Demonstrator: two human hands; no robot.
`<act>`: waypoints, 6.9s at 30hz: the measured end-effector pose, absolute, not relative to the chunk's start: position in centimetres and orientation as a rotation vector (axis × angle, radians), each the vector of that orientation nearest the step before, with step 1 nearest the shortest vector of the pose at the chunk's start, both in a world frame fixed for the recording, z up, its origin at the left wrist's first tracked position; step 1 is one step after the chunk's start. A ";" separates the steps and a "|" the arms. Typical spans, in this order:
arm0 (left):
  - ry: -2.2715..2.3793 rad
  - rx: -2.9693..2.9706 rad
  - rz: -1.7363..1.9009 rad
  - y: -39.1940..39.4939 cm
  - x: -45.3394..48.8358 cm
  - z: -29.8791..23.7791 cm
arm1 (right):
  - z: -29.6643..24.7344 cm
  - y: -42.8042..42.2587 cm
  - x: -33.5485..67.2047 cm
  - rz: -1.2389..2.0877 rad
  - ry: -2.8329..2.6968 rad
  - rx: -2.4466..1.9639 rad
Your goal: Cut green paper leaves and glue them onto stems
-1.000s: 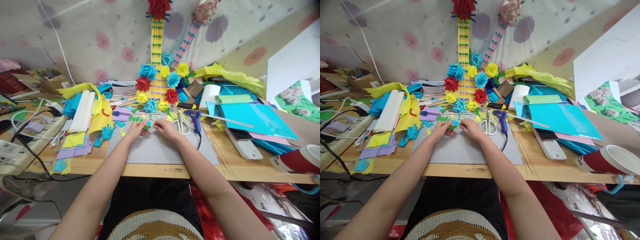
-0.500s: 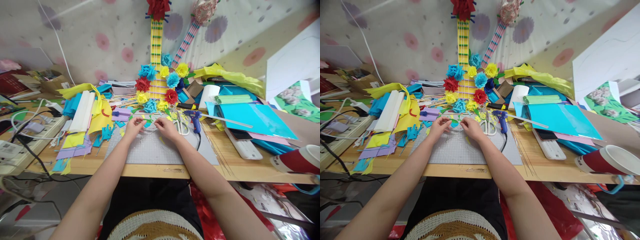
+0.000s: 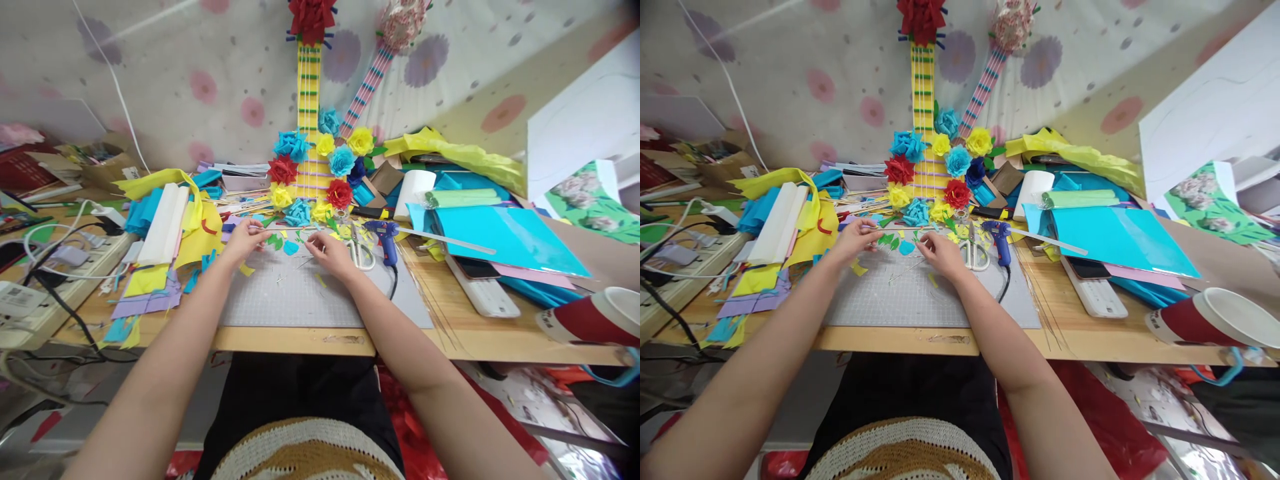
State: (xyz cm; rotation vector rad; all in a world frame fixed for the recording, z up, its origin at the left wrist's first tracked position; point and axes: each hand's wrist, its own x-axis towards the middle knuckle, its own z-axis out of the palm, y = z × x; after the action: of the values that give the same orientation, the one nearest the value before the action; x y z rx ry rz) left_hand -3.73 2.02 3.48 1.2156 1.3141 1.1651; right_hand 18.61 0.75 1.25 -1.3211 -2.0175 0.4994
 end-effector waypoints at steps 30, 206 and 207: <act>1.511 1.932 0.518 5.0 -7.0 4.5 | 0.7 1.6 20.3 0.340 -2.107 -1.476; 1.446 1.950 -0.239 -2.0 -8.6 9.0 | 3.0 -1.4 18.4 1.564 -1.176 -1.281; 1.444 1.967 -0.234 -2.0 -8.4 9.0 | 2.9 -1.4 18.5 1.556 -1.181 -1.288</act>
State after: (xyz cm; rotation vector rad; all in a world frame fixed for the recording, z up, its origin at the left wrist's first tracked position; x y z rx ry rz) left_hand -8.42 -1.95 8.98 1.9674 1.4441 -0.2338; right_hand 18.47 -1.39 2.86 -1.2876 -1.1808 1.5557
